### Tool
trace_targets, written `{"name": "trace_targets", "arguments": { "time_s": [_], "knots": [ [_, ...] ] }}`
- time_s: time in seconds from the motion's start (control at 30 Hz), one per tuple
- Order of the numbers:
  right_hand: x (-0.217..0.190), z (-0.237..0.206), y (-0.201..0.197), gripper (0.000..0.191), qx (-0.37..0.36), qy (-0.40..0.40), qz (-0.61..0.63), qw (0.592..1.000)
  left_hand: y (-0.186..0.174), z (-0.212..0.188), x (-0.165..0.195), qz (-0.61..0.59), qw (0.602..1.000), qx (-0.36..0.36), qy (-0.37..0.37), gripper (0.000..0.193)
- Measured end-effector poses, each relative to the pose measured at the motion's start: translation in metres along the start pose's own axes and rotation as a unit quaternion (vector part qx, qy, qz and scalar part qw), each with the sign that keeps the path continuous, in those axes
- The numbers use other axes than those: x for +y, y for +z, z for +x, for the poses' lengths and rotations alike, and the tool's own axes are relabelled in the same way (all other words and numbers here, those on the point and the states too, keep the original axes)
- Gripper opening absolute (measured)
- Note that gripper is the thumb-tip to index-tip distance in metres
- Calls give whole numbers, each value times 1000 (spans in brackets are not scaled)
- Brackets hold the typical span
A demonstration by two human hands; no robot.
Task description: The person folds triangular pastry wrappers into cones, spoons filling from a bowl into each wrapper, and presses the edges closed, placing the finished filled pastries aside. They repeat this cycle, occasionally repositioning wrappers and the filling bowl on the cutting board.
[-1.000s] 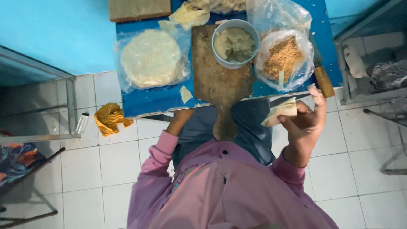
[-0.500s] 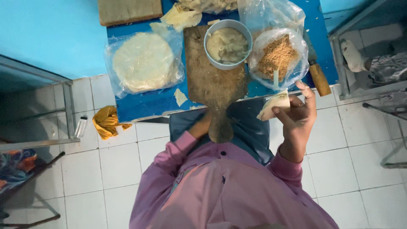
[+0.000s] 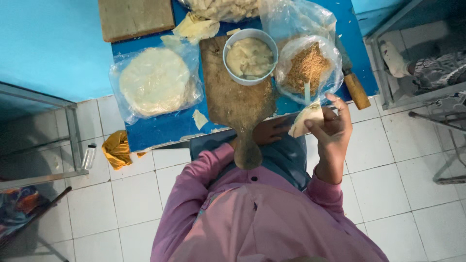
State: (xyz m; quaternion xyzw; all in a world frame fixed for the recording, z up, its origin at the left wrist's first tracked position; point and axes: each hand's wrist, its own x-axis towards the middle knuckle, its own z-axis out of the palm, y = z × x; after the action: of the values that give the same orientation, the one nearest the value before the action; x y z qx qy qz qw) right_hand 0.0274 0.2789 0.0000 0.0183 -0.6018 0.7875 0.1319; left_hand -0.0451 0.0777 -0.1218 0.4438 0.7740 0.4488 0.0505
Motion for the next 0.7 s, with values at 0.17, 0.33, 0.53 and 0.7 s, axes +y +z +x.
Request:
{"name": "trace_targets", "arguments": {
  "time_s": [0.17,0.33,0.53,0.7],
  "knots": [
    [2,1,1,73,9,14,-11,1000,-37,-16,-25,-586,764,255,-85,40],
    [7,5,4,71,-7,7,1,1000,-42,-16,-34,-774,547,317,-40,41],
    [15,6,5,68,-16,-2,-5,1000,-44,-10,-31,-799,505,326,-17,42],
    [23,7,4,66,-36,-13,-15,999,-47,-5,-26,-809,483,334,-1,43]
  ]
}}
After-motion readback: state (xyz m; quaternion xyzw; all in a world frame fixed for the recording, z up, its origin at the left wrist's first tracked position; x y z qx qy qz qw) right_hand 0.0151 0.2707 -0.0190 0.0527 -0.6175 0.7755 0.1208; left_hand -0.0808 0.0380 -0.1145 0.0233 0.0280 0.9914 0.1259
